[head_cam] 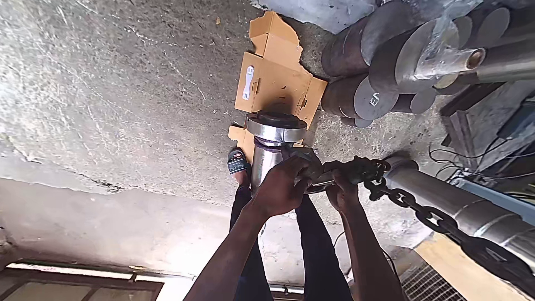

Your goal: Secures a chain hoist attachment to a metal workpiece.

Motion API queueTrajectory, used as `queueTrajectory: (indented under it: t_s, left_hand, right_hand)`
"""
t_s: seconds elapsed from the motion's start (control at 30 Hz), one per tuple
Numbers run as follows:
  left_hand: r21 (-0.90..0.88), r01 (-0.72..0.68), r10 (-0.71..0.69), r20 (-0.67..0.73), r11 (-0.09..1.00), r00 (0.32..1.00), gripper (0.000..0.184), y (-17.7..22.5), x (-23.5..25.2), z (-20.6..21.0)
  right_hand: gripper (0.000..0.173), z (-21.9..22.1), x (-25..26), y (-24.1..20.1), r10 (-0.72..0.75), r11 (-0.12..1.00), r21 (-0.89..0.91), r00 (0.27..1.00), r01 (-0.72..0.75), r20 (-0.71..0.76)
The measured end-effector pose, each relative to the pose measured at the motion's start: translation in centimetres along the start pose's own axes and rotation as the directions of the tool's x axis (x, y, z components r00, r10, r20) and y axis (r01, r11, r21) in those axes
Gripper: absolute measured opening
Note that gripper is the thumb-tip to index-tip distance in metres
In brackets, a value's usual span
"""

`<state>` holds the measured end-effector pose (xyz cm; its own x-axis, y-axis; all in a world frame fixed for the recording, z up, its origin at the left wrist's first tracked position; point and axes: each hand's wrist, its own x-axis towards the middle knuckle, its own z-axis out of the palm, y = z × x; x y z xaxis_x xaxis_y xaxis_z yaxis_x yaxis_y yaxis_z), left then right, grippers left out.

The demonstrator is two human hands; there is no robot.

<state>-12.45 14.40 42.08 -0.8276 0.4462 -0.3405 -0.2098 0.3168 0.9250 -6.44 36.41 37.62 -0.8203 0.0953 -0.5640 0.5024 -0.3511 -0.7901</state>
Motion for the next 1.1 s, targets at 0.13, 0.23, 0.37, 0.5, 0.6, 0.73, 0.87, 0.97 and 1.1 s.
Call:
queueTrajectory:
  t_s: [0.13,0.23,0.37,0.5,0.6,0.73,0.87,0.97,1.1]
  left_hand:
    - [-0.038,0.064,-0.066,-0.071,0.997,0.995,0.022,0.2,0.1,-0.4]
    - [-0.056,0.084,-0.088,-0.093,0.995,0.992,0.023,0.0,0.0,-0.7]
    - [-0.054,0.050,-0.056,-0.127,0.997,0.990,0.024,-0.1,0.1,0.1]
    - [0.044,0.019,-0.015,-0.082,0.999,0.996,0.026,0.6,0.8,0.4]
    - [0.085,-0.026,0.026,-0.003,0.996,1.000,0.024,0.8,1.0,0.8]
    - [0.117,-0.019,0.012,0.056,0.993,0.998,0.024,1.4,1.9,1.9]
    - [0.293,0.030,-0.099,0.223,0.956,0.970,0.033,2.6,3.5,2.8]
    - [0.377,0.041,-0.173,0.322,0.925,0.931,0.042,3.3,4.3,3.4]
    - [0.375,0.051,-0.200,0.371,0.926,0.907,0.059,2.1,3.9,4.2]
  right_hand:
    - [0.043,0.6,1.6,-2.3,0.008,1.000,0.000,0.994,-0.008,0.112]
    - [0.048,0.7,2.0,-2.1,0.017,1.000,0.010,0.991,-0.018,0.131]
    - [0.028,1.4,1.6,-1.6,-0.030,0.994,-0.098,0.992,0.042,0.122]
    - [0.024,2.5,0.6,-1.9,-0.112,0.963,-0.245,0.993,0.114,0.022]
    - [0.016,3.1,-0.4,-3.1,-0.207,0.951,-0.248,0.977,0.187,-0.058]
    - [0.020,3.1,-0.6,-5.1,-0.312,0.865,-0.444,0.943,0.232,-0.114]
    - [0.035,3.5,-0.9,-5.7,-0.382,0.725,-0.681,0.882,0.102,-0.275]
    - [0.043,3.7,-1.6,-6.2,-0.429,0.544,-0.838,0.850,-0.027,-0.305]
    - [0.044,3.9,-2.3,-6.3,-0.420,0.492,-0.869,0.857,-0.061,-0.298]
